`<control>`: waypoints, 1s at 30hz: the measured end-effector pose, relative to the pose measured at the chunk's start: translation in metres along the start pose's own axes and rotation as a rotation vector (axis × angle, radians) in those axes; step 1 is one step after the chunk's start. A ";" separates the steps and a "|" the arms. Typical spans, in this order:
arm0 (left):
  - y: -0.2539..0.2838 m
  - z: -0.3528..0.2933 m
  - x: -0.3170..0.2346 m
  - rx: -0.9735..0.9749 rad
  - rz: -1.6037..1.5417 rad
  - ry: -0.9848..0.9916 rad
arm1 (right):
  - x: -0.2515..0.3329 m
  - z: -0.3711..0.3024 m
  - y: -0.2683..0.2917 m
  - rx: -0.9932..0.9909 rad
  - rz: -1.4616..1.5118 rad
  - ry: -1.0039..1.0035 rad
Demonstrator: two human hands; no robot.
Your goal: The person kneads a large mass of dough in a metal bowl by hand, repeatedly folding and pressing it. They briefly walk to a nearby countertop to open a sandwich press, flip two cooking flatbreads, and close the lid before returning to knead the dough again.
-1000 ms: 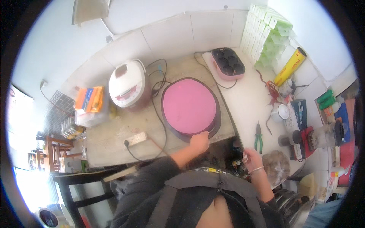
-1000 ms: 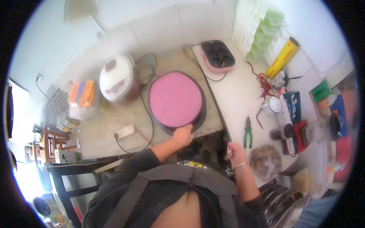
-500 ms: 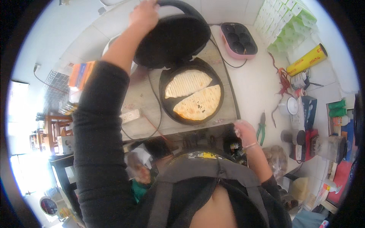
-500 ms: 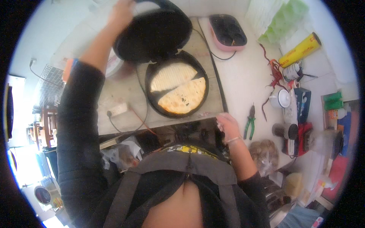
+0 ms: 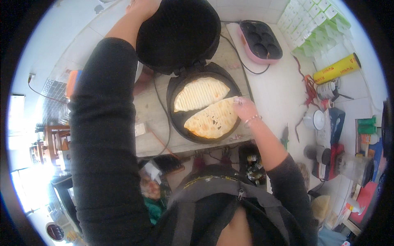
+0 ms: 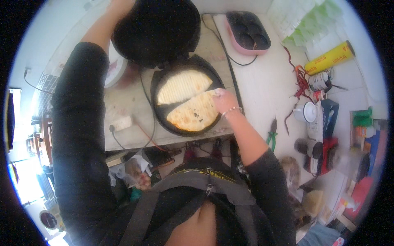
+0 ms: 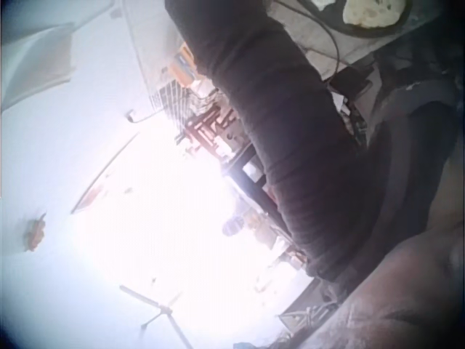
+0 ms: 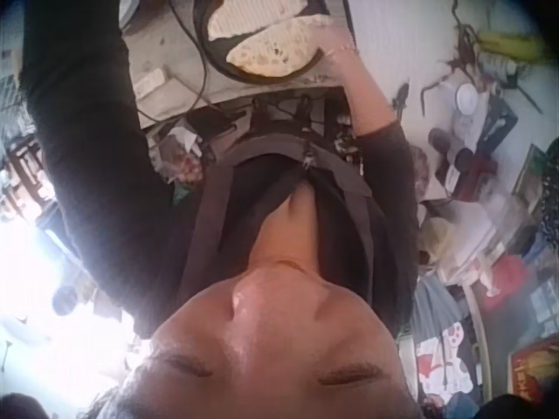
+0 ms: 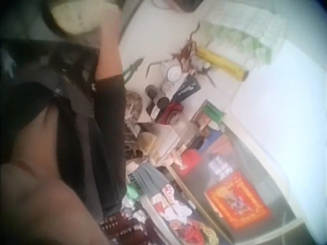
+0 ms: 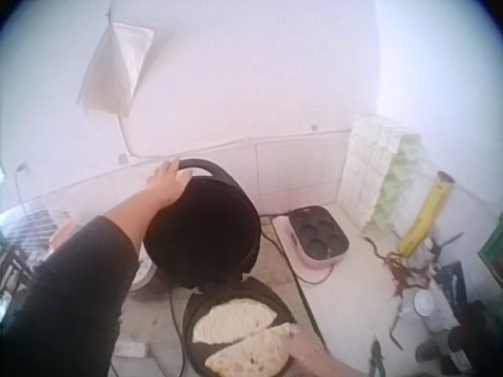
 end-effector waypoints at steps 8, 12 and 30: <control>0.028 -0.096 -0.051 -0.401 -0.274 -0.398 | 0.038 0.065 -0.016 -0.012 -0.332 0.047; -0.088 -0.233 -0.048 0.062 -0.532 -0.458 | 0.041 0.079 -0.033 0.122 -0.405 -0.087; -0.170 -0.328 -0.049 0.479 -0.553 0.093 | 0.054 0.098 -0.036 0.226 -0.333 0.040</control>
Point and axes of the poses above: each hand's wrist, its own z-axis towards the middle knuckle, its own y-axis out of the back of the hand, x = y × z, the point moved 8 cm from there along z, towards the middle knuckle, and after that the axes turned 1 degree about y, right-handed, at the moved point
